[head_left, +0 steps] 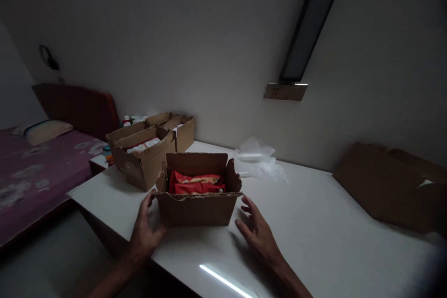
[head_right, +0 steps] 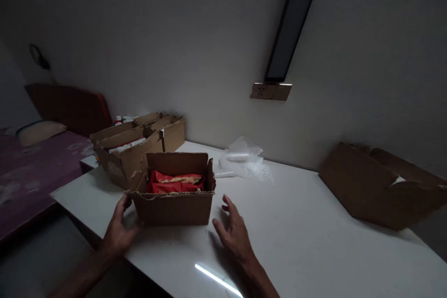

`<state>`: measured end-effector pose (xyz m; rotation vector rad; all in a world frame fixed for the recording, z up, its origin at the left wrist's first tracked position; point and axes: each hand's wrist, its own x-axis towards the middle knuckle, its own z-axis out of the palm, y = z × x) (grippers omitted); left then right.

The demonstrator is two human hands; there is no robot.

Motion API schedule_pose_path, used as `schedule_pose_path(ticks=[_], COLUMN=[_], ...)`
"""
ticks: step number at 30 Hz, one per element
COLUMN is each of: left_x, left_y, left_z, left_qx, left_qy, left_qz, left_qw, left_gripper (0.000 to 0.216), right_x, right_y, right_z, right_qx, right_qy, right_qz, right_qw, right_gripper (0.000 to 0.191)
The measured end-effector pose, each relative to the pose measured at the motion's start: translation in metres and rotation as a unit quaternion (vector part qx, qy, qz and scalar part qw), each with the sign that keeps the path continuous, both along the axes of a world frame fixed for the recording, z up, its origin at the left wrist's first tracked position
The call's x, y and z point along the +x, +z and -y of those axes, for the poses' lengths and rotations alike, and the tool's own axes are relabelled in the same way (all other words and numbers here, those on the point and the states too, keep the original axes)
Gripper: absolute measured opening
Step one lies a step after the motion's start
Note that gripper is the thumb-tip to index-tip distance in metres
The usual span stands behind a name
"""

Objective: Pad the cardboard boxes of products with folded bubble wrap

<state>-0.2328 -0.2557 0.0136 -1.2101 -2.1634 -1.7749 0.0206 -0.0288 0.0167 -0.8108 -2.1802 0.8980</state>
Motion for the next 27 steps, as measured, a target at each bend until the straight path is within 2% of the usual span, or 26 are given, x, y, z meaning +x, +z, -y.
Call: schedule_pose_path(ticks=[2,4,8,12,15,17,19,21,24,27], left_x=[0.001,0.004,0.013,0.034,0.063,0.079,0.085,0.080,0.062,0.047], left_y=[-0.004,-0.003,-0.003,-0.010,-0.007,0.000,0.008,0.013,0.011,0.006], left_z=[-0.009,-0.016,-0.022,-0.037,-0.069,-0.097,-0.122,-0.138,-0.144,-0.143], left_qx=[-0.034,-0.059,-0.099,-0.107,-0.090,-0.056,-0.021,-0.010,-0.036,-0.062], left_qy=[-0.044,-0.063,-0.059,-0.144,-0.215,-0.258,-0.298,-0.304,-0.255,-0.209], left_qz=[0.105,0.163,0.182,0.168,0.173,0.199,0.224,0.232,0.218,0.196], left_qw=[0.993,0.983,0.977,0.970,0.957,0.944,0.928,0.924,0.941,0.956], left_gripper=[0.070,0.069,0.072,0.053,0.038,0.036,0.040,0.051,0.061,0.058], right_x=[-0.008,-0.008,0.023,0.083,0.120,0.131,0.131,0.122,0.097,0.070], right_y=[-0.003,-0.004,-0.005,-0.021,-0.035,-0.038,-0.036,-0.030,-0.020,-0.009], right_z=[0.015,0.027,0.041,0.040,0.030,0.023,0.017,0.010,-0.014,-0.062], right_qx=[0.004,0.016,0.011,-0.041,-0.087,-0.092,-0.084,-0.061,0.014,0.123], right_qy=[0.046,0.085,0.103,0.023,-0.089,-0.145,-0.157,-0.128,-0.083,-0.152], right_qz=[0.024,0.037,0.022,0.025,0.022,0.016,0.021,0.035,0.053,0.112], right_qw=[0.999,0.996,0.994,0.999,0.992,0.985,0.984,0.989,0.995,0.974], right_gripper=[0.078,0.082,0.082,0.074,0.071,0.071,0.073,0.071,0.063,0.055])
